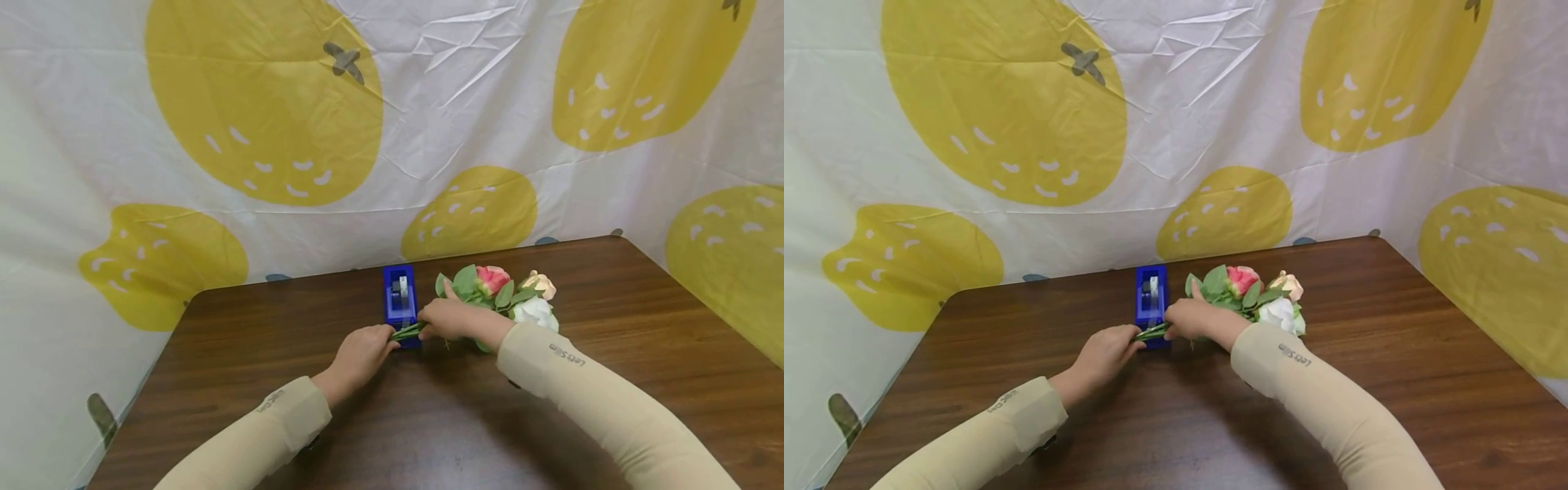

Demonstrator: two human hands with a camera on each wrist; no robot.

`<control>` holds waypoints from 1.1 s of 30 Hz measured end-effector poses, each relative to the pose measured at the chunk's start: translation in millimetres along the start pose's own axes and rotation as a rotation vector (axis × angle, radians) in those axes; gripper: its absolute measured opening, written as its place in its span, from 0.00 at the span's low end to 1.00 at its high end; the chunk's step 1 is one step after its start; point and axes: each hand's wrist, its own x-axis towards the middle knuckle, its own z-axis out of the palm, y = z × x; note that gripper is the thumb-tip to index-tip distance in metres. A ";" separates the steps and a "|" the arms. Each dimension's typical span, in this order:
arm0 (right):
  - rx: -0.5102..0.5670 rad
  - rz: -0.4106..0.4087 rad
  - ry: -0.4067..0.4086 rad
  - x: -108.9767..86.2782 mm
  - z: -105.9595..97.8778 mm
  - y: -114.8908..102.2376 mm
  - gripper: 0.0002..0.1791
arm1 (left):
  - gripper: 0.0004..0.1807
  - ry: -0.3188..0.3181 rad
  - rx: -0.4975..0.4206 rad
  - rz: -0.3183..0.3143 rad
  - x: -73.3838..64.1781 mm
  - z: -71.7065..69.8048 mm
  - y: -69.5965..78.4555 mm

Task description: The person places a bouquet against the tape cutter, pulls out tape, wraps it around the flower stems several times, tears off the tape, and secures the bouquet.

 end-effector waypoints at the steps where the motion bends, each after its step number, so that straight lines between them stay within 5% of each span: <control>1: 0.003 -0.001 0.009 0.2 0.4 -0.1 0.10 | 0.09 0.002 0.001 0.000 -0.2 0.5 -0.2; 10: -0.005 -0.027 0.109 0.9 5.8 1.3 0.08 | 0.10 0.001 -0.045 -0.056 -0.8 -0.7 1.7; 18: -0.068 -0.050 0.157 -2.6 7.1 -0.2 0.08 | 0.13 -0.255 -0.524 -0.481 11.0 -6.9 -1.0; 22: -0.119 -0.055 0.176 -1.7 8.7 -0.1 0.08 | 0.21 -0.330 -0.681 -0.609 16.2 -11.8 -4.7; 29: -0.260 -0.051 0.228 -1.1 12.7 0.3 0.10 | 0.24 -0.528 -0.867 -0.610 17.7 -13.7 -11.8; 33: -0.320 -0.071 0.285 -2.2 13.8 -0.7 0.11 | 0.23 -0.530 -0.921 -0.586 17.5 -11.4 -15.4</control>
